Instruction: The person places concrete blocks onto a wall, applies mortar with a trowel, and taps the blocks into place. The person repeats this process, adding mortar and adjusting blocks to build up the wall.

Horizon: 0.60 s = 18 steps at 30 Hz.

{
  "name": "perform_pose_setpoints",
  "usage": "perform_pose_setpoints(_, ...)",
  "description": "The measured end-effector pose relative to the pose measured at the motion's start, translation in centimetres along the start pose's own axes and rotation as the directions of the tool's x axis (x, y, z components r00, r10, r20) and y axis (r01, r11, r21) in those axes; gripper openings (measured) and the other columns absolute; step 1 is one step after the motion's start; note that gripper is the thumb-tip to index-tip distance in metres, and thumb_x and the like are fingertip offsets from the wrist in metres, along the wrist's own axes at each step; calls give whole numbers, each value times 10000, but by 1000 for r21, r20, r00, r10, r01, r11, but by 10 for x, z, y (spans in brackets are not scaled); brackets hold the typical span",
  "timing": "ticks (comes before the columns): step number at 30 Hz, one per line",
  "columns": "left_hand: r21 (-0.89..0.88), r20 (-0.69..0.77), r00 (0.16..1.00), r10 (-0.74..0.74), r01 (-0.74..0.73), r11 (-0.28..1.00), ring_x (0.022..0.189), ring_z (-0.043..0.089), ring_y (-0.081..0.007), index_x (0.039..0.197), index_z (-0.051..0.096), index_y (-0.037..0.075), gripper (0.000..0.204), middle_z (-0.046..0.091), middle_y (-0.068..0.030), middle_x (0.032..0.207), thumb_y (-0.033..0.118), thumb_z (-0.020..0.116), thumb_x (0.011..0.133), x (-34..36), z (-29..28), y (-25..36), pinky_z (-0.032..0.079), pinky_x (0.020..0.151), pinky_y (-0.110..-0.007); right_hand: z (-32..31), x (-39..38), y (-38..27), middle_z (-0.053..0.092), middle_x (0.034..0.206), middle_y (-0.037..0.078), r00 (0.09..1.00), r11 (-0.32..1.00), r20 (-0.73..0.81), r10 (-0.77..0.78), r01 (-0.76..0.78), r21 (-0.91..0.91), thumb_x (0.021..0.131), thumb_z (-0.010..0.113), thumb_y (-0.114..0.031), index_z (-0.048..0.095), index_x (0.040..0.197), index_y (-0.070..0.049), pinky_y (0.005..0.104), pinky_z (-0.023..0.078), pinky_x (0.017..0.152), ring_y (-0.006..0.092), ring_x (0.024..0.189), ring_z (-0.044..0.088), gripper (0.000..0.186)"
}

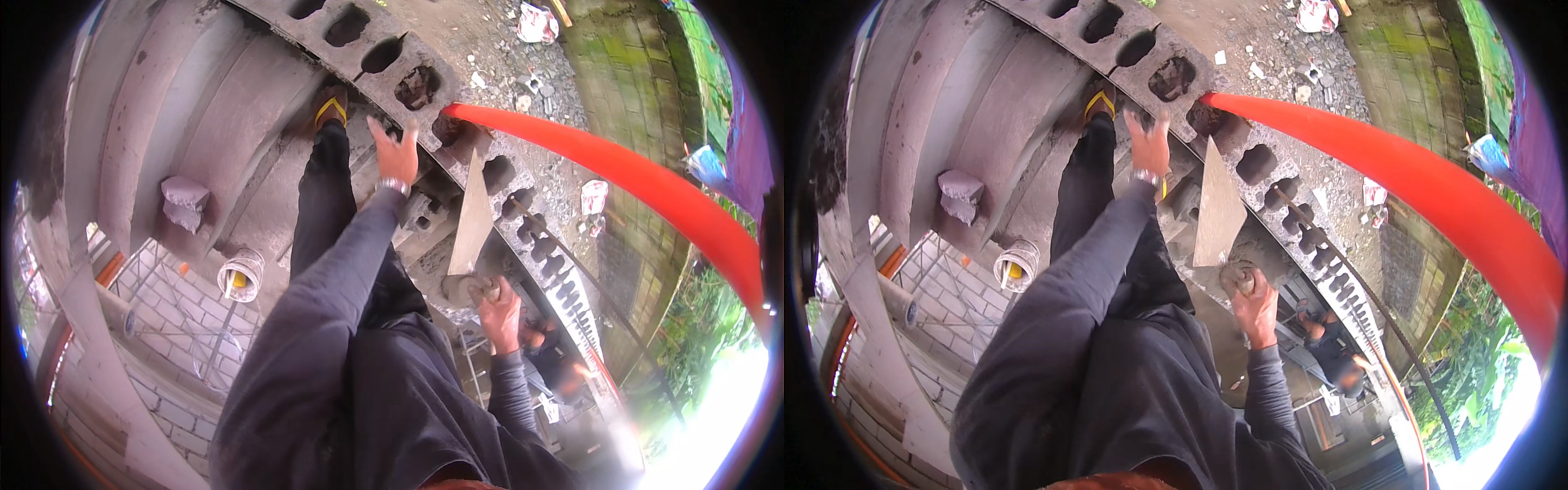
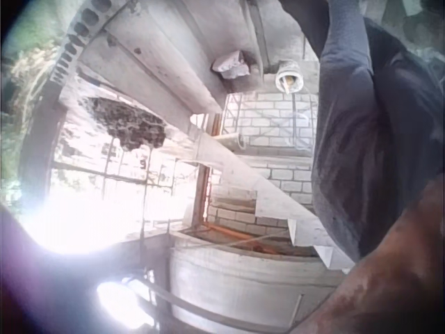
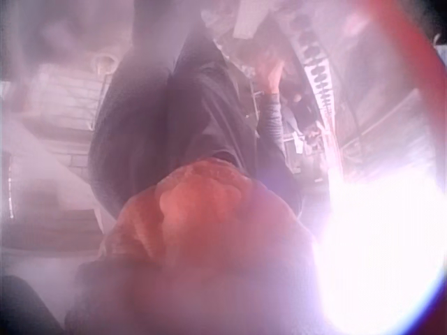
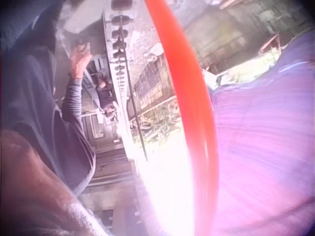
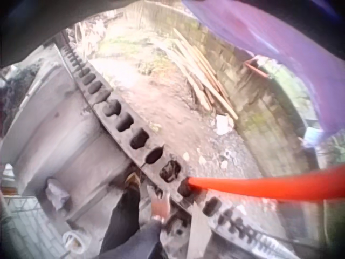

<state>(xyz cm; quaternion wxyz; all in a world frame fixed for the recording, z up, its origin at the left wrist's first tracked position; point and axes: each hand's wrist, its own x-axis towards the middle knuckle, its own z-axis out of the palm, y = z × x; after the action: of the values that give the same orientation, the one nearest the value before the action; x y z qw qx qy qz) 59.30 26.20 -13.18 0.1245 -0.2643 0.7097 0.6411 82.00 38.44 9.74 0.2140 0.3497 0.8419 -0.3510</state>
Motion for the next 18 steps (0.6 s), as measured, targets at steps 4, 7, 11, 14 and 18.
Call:
perform_pose_setpoints(4,196,-7,989,148,-143,970,1486,335,-437,1549,139,-158,1077,313,-373,1575,463,737,902,51,14,-12,290,1219,-419,37,-43,94,719,919,218,973,974,48,224,-221,-59,880,738,-297,694,1119,-19,455,553,774,427,862,707,369)
perform_pose_setpoints(7,88,101,992,76,-85,993,1450,384,-455,1531,140,-187,1115,355,-389,1541,481,748,877,33,6,14,299,1212,-424,50,-73,138,710,871,211,994,976,78,78,-60,-207,906,708,-296,705,1126,-51,452,552,750,409,825,703,329)
perform_pose_setpoints(11,748,293,855,429,-484,454,1395,444,-479,1439,460,-28,675,453,-373,1477,410,640,958,84,-97,-18,345,1180,-465,76,-110,224,693,788,179,945,938,296,-139,222,-267,910,709,-335,692,1186,-80,422,541,625,315,687,695,376)
perform_pose_setpoints(14,686,382,756,532,-618,385,1355,490,-467,1396,604,184,418,465,-318,1483,202,623,979,86,-187,2,442,1110,-496,92,-143,261,704,774,114,760,897,507,406,-439,-61,890,731,-365,658,1283,-117,377,549,537,207,608,687,471)
perform_pose_setpoints(18,823,447,724,526,-563,76,1291,558,-424,1429,562,174,502,540,-237,1443,83,636,941,77,-380,-3,498,1047,-480,138,-161,355,717,747,105,714,884,561,419,-179,-432,886,739,-370,720,1163,-127,369,566,555,195,649,718,369)
